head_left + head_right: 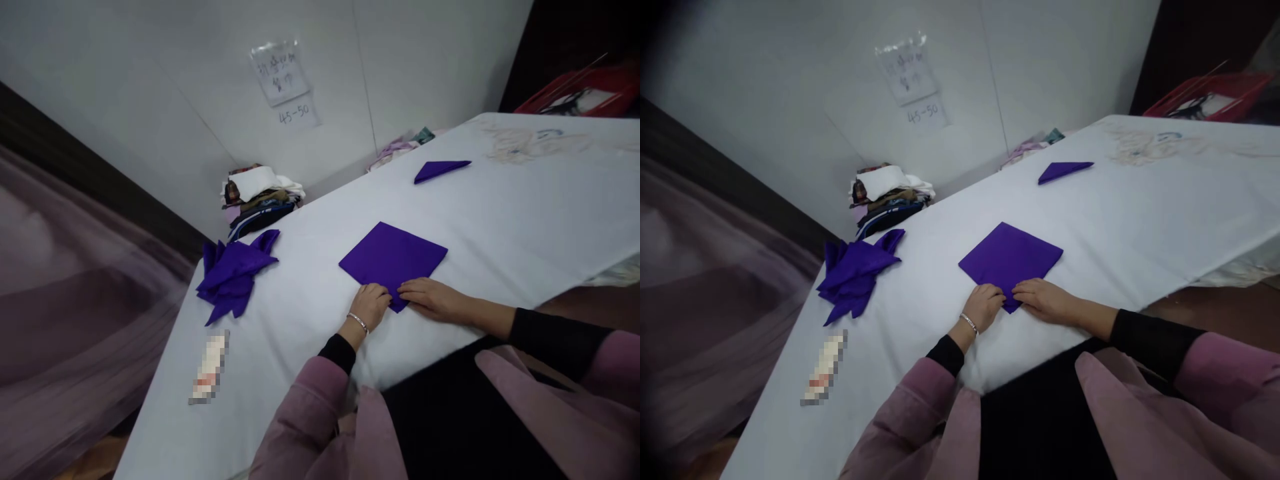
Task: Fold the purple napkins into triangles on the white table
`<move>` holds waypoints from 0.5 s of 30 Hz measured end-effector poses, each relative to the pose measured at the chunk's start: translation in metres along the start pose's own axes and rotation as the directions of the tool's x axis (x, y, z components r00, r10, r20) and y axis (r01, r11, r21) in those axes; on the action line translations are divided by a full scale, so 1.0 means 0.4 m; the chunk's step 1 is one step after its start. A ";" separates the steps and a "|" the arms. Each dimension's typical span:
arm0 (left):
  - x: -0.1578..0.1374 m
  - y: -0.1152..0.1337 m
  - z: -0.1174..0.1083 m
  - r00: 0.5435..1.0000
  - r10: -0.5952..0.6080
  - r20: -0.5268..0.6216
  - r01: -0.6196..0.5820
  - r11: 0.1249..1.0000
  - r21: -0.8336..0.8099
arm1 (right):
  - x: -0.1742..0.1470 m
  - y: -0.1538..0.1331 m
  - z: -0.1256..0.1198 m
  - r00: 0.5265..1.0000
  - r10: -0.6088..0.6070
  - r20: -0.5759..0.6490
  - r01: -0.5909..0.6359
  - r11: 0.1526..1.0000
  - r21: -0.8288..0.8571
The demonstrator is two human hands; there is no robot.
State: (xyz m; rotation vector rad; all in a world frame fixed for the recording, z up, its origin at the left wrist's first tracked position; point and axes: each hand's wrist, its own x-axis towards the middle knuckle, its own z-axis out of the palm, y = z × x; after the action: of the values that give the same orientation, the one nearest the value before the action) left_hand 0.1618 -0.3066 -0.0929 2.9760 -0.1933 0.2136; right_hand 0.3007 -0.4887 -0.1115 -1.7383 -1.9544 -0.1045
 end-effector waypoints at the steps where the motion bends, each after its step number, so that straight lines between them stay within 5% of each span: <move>1: 0.003 0.000 0.002 1.000 -0.002 -0.004 0.002 1.000 0.003 | 0.001 -0.002 0.000 1.000 0.000 0.004 0.000 1.000 -0.009; 9: -0.037 0.015 -0.010 0.995 -0.007 -0.103 -0.018 0.971 -0.239 | -0.011 0.020 -0.017 0.995 0.044 -0.095 -0.042 0.999 0.025; 12: -0.021 0.027 -0.012 0.987 -0.034 -0.158 -0.014 0.956 -0.292 | -0.017 0.070 -0.039 0.962 0.207 -0.176 -0.214 0.976 -0.023; 15: 0.045 0.042 -0.010 0.981 -0.084 -0.176 0.030 0.957 -0.287 | -0.014 0.144 -0.078 0.877 0.402 -0.262 -0.422 0.906 -0.022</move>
State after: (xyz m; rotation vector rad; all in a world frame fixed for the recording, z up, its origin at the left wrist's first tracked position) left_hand 0.1768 -0.3246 -0.0840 2.6537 -0.1043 0.4184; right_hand 0.3654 -0.4960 -0.1028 -2.0440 -1.3829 -0.2404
